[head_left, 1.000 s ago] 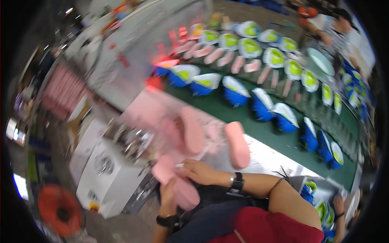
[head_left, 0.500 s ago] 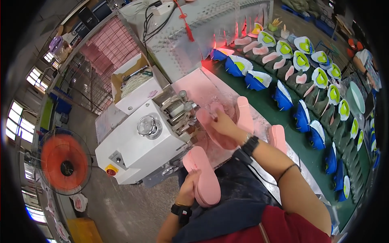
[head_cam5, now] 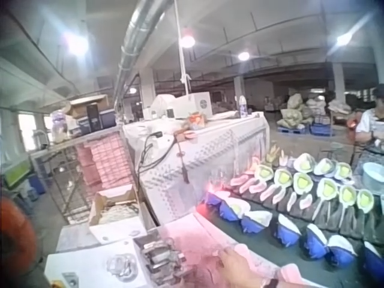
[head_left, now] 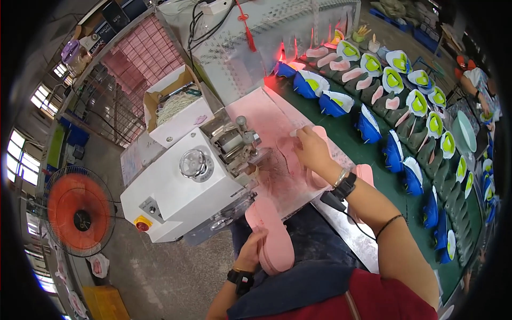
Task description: Manufacturing shoe soles by applying adhesive using a machine and placing them on a conveyor belt.
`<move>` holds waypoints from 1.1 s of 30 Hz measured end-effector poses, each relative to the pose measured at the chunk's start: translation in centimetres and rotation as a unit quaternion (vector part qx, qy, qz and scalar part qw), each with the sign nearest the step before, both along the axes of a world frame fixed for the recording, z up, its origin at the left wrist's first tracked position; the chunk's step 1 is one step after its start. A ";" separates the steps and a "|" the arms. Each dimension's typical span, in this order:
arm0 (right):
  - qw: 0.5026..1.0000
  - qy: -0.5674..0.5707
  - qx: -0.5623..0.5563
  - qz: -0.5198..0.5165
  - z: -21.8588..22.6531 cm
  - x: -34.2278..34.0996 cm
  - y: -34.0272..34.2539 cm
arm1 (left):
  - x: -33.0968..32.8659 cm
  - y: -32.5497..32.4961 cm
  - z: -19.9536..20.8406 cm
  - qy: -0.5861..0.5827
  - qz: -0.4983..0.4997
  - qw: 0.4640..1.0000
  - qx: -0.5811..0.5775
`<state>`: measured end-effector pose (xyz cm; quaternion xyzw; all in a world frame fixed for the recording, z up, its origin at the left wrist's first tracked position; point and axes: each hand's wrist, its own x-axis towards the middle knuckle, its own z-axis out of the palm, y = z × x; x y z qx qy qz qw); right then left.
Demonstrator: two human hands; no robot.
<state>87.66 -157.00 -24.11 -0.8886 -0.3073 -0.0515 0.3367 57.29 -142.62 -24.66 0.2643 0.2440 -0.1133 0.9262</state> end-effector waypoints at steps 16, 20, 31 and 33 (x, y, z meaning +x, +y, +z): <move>0.847 0.351 0.388 -0.095 -2.0 4.6 4.7 | -3.1 0.3 -1.9 -0.003 0.090 0.968 0.234; 0.839 0.296 0.428 -0.159 -1.7 5.1 -10.4 | -2.3 0.8 -2.9 -0.230 -0.027 0.756 0.613; 0.738 0.002 0.098 -0.668 -9.7 0.1 -58.9 | 1.1 -2.7 -0.2 -0.035 -0.100 0.864 0.492; 0.707 0.117 0.147 -0.682 -11.4 0.0 -62.3 | 0.7 -2.6 -0.6 -0.113 -0.119 0.785 0.598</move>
